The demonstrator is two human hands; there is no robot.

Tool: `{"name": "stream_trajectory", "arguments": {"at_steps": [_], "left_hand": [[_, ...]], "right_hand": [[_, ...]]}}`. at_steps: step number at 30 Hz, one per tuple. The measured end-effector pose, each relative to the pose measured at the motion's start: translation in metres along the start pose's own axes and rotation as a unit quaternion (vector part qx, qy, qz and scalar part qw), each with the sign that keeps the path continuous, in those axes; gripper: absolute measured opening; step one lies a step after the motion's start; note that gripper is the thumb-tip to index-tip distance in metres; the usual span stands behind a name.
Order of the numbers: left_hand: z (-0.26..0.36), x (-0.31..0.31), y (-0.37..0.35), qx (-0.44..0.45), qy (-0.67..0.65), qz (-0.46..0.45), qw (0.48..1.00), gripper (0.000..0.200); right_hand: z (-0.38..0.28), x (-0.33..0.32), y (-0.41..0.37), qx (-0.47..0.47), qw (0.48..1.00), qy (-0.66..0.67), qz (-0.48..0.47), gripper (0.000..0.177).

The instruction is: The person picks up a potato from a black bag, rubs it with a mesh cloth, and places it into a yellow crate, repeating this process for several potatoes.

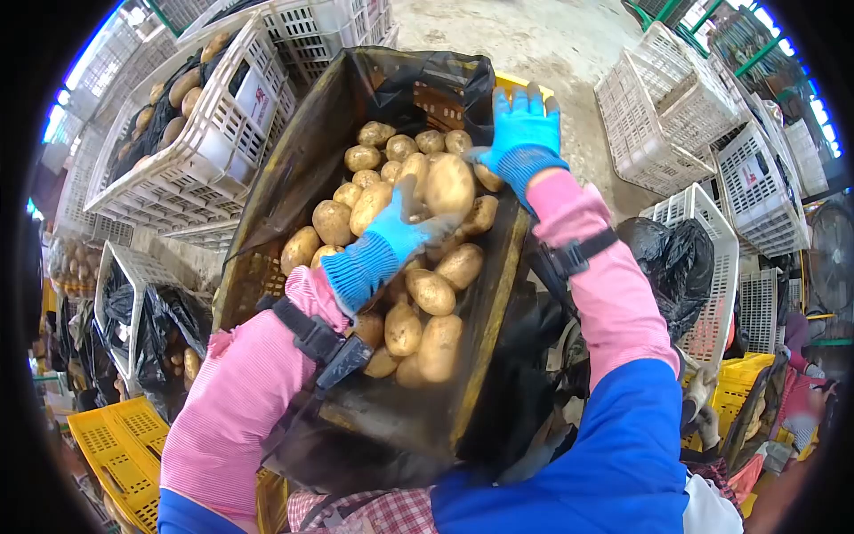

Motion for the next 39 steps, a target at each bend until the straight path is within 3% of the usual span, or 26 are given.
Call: {"name": "stream_trajectory", "arguments": {"at_steps": [2, 5, 7, 9, 11, 14, 16, 18, 20, 22, 24, 26, 27, 28, 29, 30, 31, 32, 33, 35, 38, 39], "left_hand": [[0.027, -0.005, -0.015, 0.021, 0.014, -0.026, 0.999, 0.087], [0.018, -0.033, -0.050, -0.081, 0.005, -0.048, 0.996, 0.074], [0.012, -0.066, -0.077, -0.086, 0.006, -0.050, 0.995, 0.060], [0.013, -0.109, -0.105, -0.035, 0.066, -0.035, 0.997, 0.051], [0.015, -0.148, -0.130, -0.023, 0.079, -0.006, 0.997, 0.045], [0.017, -0.185, -0.158, -0.053, 0.050, 0.044, 0.996, 0.042], [0.026, -0.197, -0.175, -0.064, 0.027, 0.070, 0.995, 0.043], [0.035, -0.210, -0.195, -0.057, 0.017, 0.086, 0.995, 0.047], [0.041, -0.229, -0.217, -0.034, 0.001, 0.118, 0.992, 0.047], [0.030, -0.250, -0.246, -0.010, -0.022, 0.158, 0.987, 0.046], [0.017, -0.273, -0.272, -0.034, -0.002, 0.204, 0.978, 0.048], [0.002, -0.287, -0.294, -0.060, 0.025, 0.251, 0.966, 0.049], [-0.006, -0.290, -0.302, -0.064, 0.013, 0.259, 0.964, 0.049], [-0.016, -0.293, -0.307, -0.067, 0.002, 0.266, 0.962, 0.049], [-0.024, -0.293, -0.313, -0.068, -0.009, 0.273, 0.960, 0.049], [-0.029, -0.291, -0.314, -0.071, -0.023, 0.272, 0.959, 0.046], [-0.031, -0.285, -0.315, -0.061, -0.041, 0.267, 0.961, 0.044], [-0.033, -0.279, -0.317, -0.060, -0.056, 0.265, 0.961, 0.043], [-0.036, -0.275, -0.321, -0.057, -0.071, 0.264, 0.960, 0.043], [-0.042, -0.272, -0.338, -0.046, -0.084, 0.267, 0.959, 0.046], [-0.058, -0.276, -0.384, -0.078, -0.077, 0.303, 0.947, 0.046], [-0.069, -0.280, -0.398, -0.089, -0.078, 0.322, 0.939, 0.045]], "right_hand": [[0.001, 0.014, 0.019, -0.003, 0.997, 0.014, -0.079, 0.081], [0.027, 0.065, 0.054, -0.006, 0.990, 0.089, -0.111, 0.045], [0.081, 0.052, 0.056, 0.115, 0.984, 0.134, 0.029, 0.034], [0.173, 0.101, 0.052, 0.243, 0.934, 0.261, 0.007, 0.037], [0.197, 0.150, 0.038, 0.179, 0.945, 0.269, -0.043, 0.037], [0.172, 0.173, 0.043, 0.113, 0.962, 0.240, -0.060, 0.036], [0.141, 0.182, 0.056, 0.003, 0.984, 0.154, -0.086, 0.034], [0.141, 0.164, 0.027, 0.056, 0.935, 0.308, -0.169, 0.031], [0.145, 0.197, 0.019, -0.044, 0.926, 0.234, -0.292, 0.027], [0.156, 0.221, 0.003, -0.061, 0.891, 0.033, -0.448, 0.024], [0.200, 0.194, 0.026, 0.105, 0.934, -0.109, -0.325, 0.037], [0.179, 0.076, 0.071, 0.176, 0.981, 0.049, -0.065, 0.048], [0.125, 0.007, 0.080, 0.026, 0.991, 0.078, 0.107, 0.046], [0.071, -0.028, 0.088, -0.095, 0.969, 0.141, 0.177, 0.048], [0.003, -0.047, 0.079, -0.141, 0.953, 0.248, 0.102, 0.051], [-0.085, -0.098, 0.051, -0.249, 0.891, 0.371, -0.080, 0.054], [-0.134, -0.082, 0.027, -0.422, 0.832, 0.357, -0.045, 0.059], [-0.178, -0.057, 0.005, -0.461, 0.824, 0.299, -0.139, 0.067], [-0.215, -0.049, -0.021, -0.513, 0.828, 0.170, -0.149, 0.073], [-0.239, -0.008, -0.040, -0.518, 0.842, 0.137, -0.069, 0.074], [-0.240, 0.020, -0.016, -0.491, 0.818, 0.195, -0.225, 0.063], [-0.238, 0.009, -0.001, -0.452, 0.839, 0.192, -0.235, 0.058]]}}
Point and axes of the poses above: each hand's wrist, its own y-axis towards the middle knuckle, its own x-axis out of the palm, z = x × y, the point moved 8 cm from there along y, towards the middle knuckle, and after that the axes turned 1 degree about -x, right-handed, at the moved point
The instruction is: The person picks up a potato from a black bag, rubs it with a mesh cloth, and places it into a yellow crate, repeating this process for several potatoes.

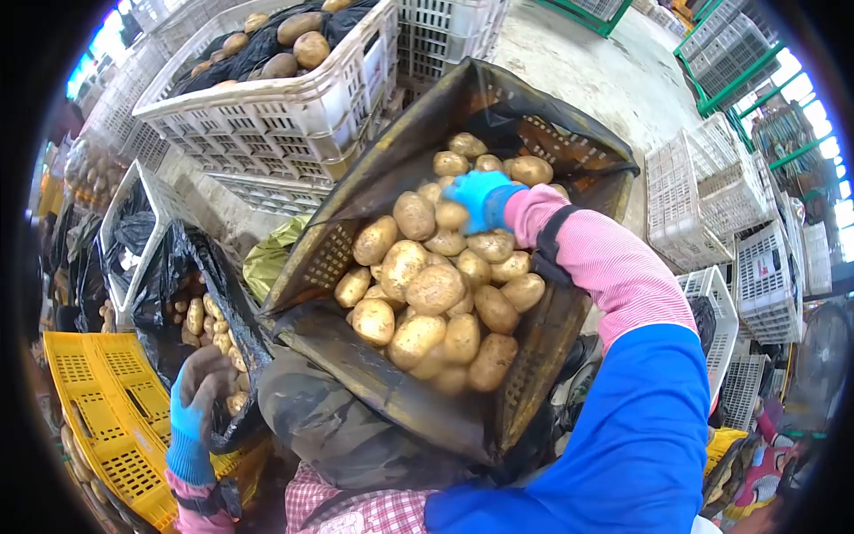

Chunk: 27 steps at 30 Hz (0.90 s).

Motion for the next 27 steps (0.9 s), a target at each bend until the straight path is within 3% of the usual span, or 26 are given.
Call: {"name": "stream_trajectory", "arguments": {"at_steps": [1, 4, 5, 6, 8, 9, 10, 12, 16, 19, 21, 22, 23, 25, 27], "left_hand": [[-0.010, -0.011, -0.006, -0.013, 0.002, 0.018, 1.000, 0.044], [-0.041, -0.037, -0.017, -0.050, -0.002, 0.065, 0.997, 0.042], [-0.052, -0.043, -0.022, -0.065, -0.011, 0.080, 0.995, 0.041], [-0.060, -0.049, -0.025, -0.076, -0.018, 0.093, 0.993, 0.041], [-0.081, -0.056, -0.035, -0.088, -0.033, 0.100, 0.991, 0.040], [-0.094, -0.059, -0.039, -0.092, -0.044, 0.096, 0.990, 0.041], [-0.105, -0.059, -0.042, -0.097, -0.054, 0.092, 0.990, 0.041], [-0.113, -0.057, -0.045, -0.118, -0.044, 0.091, 0.988, 0.041], [-0.097, -0.034, -0.051, -0.119, -0.046, 0.079, 0.989, 0.042], [-0.106, -0.030, -0.054, -0.114, -0.062, 0.043, 0.991, 0.042], [-0.106, -0.031, -0.057, -0.132, -0.081, 0.042, 0.987, 0.042], [-0.108, -0.033, -0.064, -0.145, -0.090, 0.046, 0.984, 0.042], [-0.116, -0.039, -0.068, -0.129, -0.082, 0.061, 0.986, 0.042], [-0.132, -0.048, -0.080, -0.138, -0.081, 0.073, 0.984, 0.043], [-0.152, -0.061, -0.086, -0.121, -0.081, 0.069, 0.987, 0.043]], "right_hand": [[0.006, -0.015, 0.001, 0.046, 0.999, 0.010, 0.001, 0.055], [0.107, -0.023, 0.018, 0.249, 0.930, 0.030, 0.267, 0.039], [0.117, -0.032, 0.013, 0.331, 0.899, -0.006, 0.286, 0.035], [0.111, -0.027, 0.006, 0.297, 0.901, 0.010, 0.316, 0.037], [0.054, -0.019, 0.002, 0.231, 0.938, 0.153, 0.207, 0.042], [0.038, 0.002, 0.004, 0.200, 0.954, 0.132, 0.181, 0.054], [0.013, 0.013, -0.001, 0.227, 0.934, 0.256, 0.104, 0.069], [-0.046, 0.020, -0.010, 0.216, 0.921, 0.322, 0.038, 0.089], [-0.133, 0.033, -0.042, 0.074, 0.995, 0.061, -0.023, 0.093], [-0.125, 0.026, -0.048, 0.070, 0.993, 0.083, -0.044, 0.081], [-0.103, 0.015, -0.044, 0.112, 0.990, -0.049, -0.070, 0.065], [-0.072, 0.014, -0.041, 0.192, 0.980, -0.048, -0.040, 0.055], [-0.044, 0.000, -0.048, 0.251, 0.962, -0.105, -0.028, 0.056], [0.019, -0.010, -0.077, 0.345, 0.933, -0.100, 0.035, 0.058], [0.006, -0.024, -0.082, 0.235, 0.944, -0.181, 0.142, 0.059]]}}
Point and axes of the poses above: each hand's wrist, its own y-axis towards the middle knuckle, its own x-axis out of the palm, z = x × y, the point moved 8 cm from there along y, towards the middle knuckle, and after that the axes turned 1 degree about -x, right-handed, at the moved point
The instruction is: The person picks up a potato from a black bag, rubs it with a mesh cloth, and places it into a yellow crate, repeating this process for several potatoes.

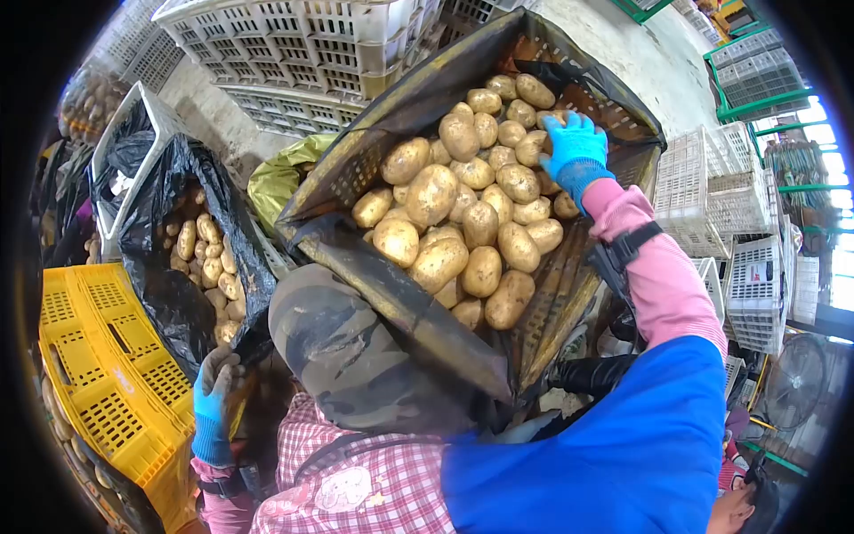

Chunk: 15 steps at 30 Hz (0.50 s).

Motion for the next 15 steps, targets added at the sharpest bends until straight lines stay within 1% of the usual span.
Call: {"name": "stream_trajectory", "arguments": {"at_steps": [1, 2, 3, 4, 5, 6, 7, 8, 9, 10, 11, 12, 13, 15], "left_hand": [[-0.011, -0.005, 0.001, -0.004, -0.003, -0.001, 1.000, 0.042], [-0.021, -0.009, -0.001, -0.010, -0.007, 0.000, 1.000, 0.041], [-0.031, -0.013, -0.002, -0.012, -0.011, 0.002, 1.000, 0.041], [-0.033, -0.010, -0.001, -0.014, -0.006, 0.000, 1.000, 0.037], [-0.031, -0.006, -0.005, -0.001, 0.016, 0.002, 1.000, 0.035], [-0.051, -0.011, 0.000, -0.014, 0.000, -0.016, 1.000, 0.032], [-0.054, -0.005, -0.006, -0.017, -0.037, -0.012, 0.999, 0.030], [-0.050, -0.008, -0.013, 0.012, 0.042, -0.001, 0.999, 0.029], [-0.062, -0.017, -0.022, 0.005, 0.034, -0.013, 0.999, 0.026], [-0.060, -0.020, -0.036, -0.046, 0.037, -0.016, 0.998, 0.024], [-0.078, -0.038, -0.041, -0.042, 0.057, -0.006, 0.997, 0.022], [-0.106, -0.060, -0.041, -0.065, 0.096, 0.010, 0.993, 0.021], [-0.127, -0.067, -0.038, -0.078, 0.176, -0.024, 0.981, 0.023], [-0.170, -0.076, -0.023, -0.094, 0.330, -0.111, 0.933, 0.026]], "right_hand": [[-0.013, -0.015, -0.002, -0.053, 0.996, -0.015, 0.070, 0.060], [-0.034, -0.010, -0.006, -0.103, 0.991, 0.081, 0.023, 0.059], [-0.069, -0.015, -0.012, -0.151, 0.973, 0.176, -0.021, 0.058], [-0.101, -0.026, -0.018, -0.183, 0.935, 0.302, -0.022, 0.058], [-0.129, -0.018, -0.022, -0.191, 0.936, 0.293, -0.041, 0.059], [-0.149, -0.022, -0.025, -0.228, 0.938, 0.259, 0.015, 0.058], [-0.175, -0.024, -0.028, -0.274, 0.930, 0.236, 0.071, 0.057], [-0.190, -0.019, -0.023, -0.272, 0.940, 0.202, 0.033, 0.058], [-0.194, -0.017, -0.018, -0.274, 0.947, 0.165, -0.007, 0.058], [-0.193, -0.018, -0.016, -0.265, 0.951, 0.159, 0.009, 0.058], [-0.188, -0.020, -0.012, -0.221, 0.958, 0.179, -0.028, 0.059], [-0.168, -0.008, -0.007, -0.222, 0.959, 0.172, 0.025, 0.057], [-0.150, -0.002, -0.004, -0.211, 0.963, 0.164, 0.042, 0.058], [-0.102, 0.013, 0.004, -0.120, 0.984, 0.125, 0.047, 0.049]]}}
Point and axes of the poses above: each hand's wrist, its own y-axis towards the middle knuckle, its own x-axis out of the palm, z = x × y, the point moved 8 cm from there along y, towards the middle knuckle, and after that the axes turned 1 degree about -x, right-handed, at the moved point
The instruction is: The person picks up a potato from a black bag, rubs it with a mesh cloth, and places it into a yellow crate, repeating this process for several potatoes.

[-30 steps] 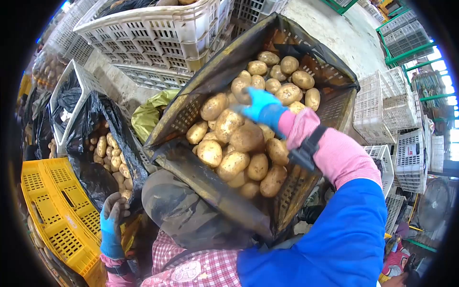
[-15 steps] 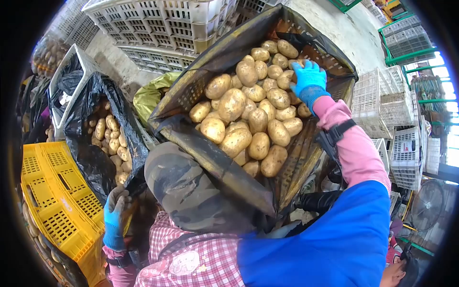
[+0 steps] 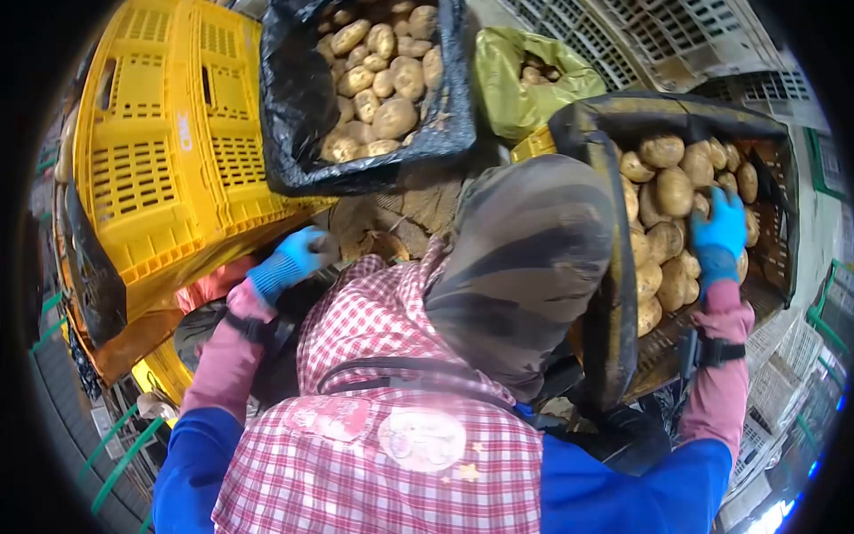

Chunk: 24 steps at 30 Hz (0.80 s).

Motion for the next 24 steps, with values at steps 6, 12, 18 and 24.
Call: {"name": "stream_trajectory", "arguments": {"at_steps": [6, 12, 18, 24], "left_hand": [[-0.046, 0.073, 0.107, -0.124, 0.144, 0.148, 0.971, 0.034], [-0.094, 0.091, 0.141, -0.100, 0.057, 0.083, 0.990, 0.032], [0.012, -0.028, 0.000, 0.079, -0.180, 0.127, 0.972, 0.025], [0.091, -0.086, -0.171, 0.313, -0.274, 0.218, 0.883, 0.021]], "right_hand": [[-0.089, -0.154, 0.001, 0.014, 0.929, 0.356, 0.100, 0.033], [-0.283, -0.222, -0.014, -0.017, 0.795, 0.593, 0.127, 0.032], [-0.465, -0.154, -0.016, -0.326, 0.829, 0.444, -0.097, 0.055], [-0.527, -0.090, -0.059, -0.455, 0.736, 0.446, -0.227, 0.106]]}}
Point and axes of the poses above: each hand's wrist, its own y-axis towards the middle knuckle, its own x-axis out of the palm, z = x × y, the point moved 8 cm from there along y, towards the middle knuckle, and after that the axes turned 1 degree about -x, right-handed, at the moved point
